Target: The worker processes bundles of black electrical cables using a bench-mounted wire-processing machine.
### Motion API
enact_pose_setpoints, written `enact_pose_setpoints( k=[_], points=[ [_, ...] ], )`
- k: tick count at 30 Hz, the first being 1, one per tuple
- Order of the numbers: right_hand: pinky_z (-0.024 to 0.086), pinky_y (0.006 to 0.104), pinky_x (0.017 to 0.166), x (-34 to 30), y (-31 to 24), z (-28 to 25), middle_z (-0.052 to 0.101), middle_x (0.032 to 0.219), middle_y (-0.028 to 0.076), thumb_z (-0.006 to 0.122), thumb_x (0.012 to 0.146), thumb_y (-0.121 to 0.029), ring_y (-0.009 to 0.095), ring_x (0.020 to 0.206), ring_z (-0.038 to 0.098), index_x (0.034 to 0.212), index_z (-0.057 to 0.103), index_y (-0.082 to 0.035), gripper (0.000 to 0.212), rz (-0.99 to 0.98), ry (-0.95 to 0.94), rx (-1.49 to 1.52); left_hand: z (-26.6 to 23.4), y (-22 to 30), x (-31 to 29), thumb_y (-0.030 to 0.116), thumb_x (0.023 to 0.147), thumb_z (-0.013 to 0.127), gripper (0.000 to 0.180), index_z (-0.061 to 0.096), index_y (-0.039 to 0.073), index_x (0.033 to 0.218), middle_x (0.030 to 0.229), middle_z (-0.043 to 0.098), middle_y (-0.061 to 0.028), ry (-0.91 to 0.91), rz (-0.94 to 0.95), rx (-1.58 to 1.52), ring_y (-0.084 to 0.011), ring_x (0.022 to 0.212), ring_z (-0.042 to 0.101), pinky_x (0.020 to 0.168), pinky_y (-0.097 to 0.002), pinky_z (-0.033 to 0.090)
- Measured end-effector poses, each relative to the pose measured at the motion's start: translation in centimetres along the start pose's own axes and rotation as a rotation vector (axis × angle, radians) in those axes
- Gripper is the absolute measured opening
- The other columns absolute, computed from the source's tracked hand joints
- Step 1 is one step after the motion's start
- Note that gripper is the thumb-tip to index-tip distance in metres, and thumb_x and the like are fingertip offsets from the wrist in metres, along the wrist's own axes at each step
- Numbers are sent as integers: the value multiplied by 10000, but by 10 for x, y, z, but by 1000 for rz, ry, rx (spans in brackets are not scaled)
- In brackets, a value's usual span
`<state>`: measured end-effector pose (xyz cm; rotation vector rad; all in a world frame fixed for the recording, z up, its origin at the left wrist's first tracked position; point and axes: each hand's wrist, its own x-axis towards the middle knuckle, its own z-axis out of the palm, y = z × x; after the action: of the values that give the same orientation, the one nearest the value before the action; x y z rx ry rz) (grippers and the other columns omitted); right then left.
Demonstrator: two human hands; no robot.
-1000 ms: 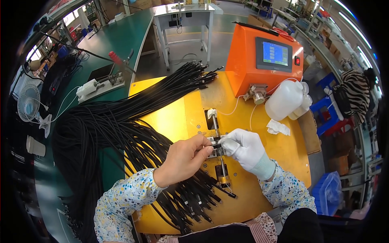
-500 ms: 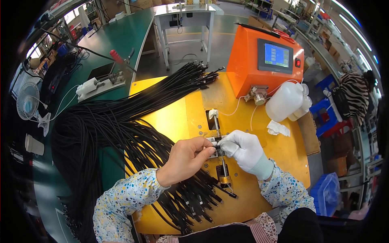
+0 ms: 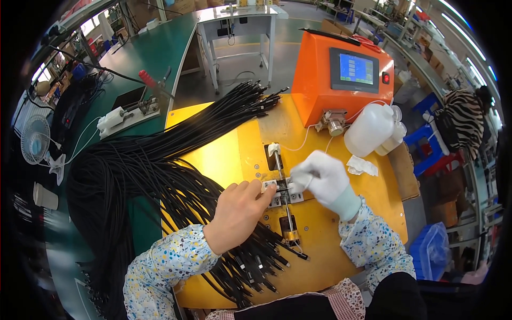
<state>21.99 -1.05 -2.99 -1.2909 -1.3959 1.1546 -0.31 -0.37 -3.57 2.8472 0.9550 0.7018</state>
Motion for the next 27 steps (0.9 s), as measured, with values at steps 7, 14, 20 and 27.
enact_pose_setpoints(
  k=[7, 14, 20, 27],
  points=[
    [513, 378, 791, 115, -26, 19, 619, 962, 117, 641, 834, -143, 298, 911, 636, 1002, 646, -86, 178, -531, 16, -920, -2, 1, 1, 47, 757, 609, 380, 613, 19, 1136, 772, 450, -57, -19, 97, 118, -198, 651, 489, 610, -318, 412],
    [538, 409, 830, 205, -25, 65, 647, 1050, 135, 571, 866, -126, 290, 1012, 652, 1062, 662, -63, 226, -361, -181, -1386, 3, -1, 0, 61, 766, 600, 404, 590, 11, 1166, 781, 442, -62, -10, 113, 75, -201, 681, 483, 636, -318, 408],
    [550, 370, 744, 218, -15, 67, 684, 897, 94, 600, 812, -103, 272, 818, 679, 909, 680, -63, 132, -688, -273, -1666, 0, -2, -2, 55, 758, 605, 406, 600, 18, 1162, 794, 459, -60, -21, 103, 72, -203, 690, 492, 646, -318, 415],
    [531, 343, 623, 161, -73, 44, 640, 809, 45, 598, 823, -146, 227, 756, 665, 925, 571, -115, 110, -850, 54, -1252, 5, -4, -3, 29, 709, 674, 394, 636, 23, 1102, 800, 548, -55, 56, 43, 16, -221, 727, 536, 689, -332, 447]
  ],
)
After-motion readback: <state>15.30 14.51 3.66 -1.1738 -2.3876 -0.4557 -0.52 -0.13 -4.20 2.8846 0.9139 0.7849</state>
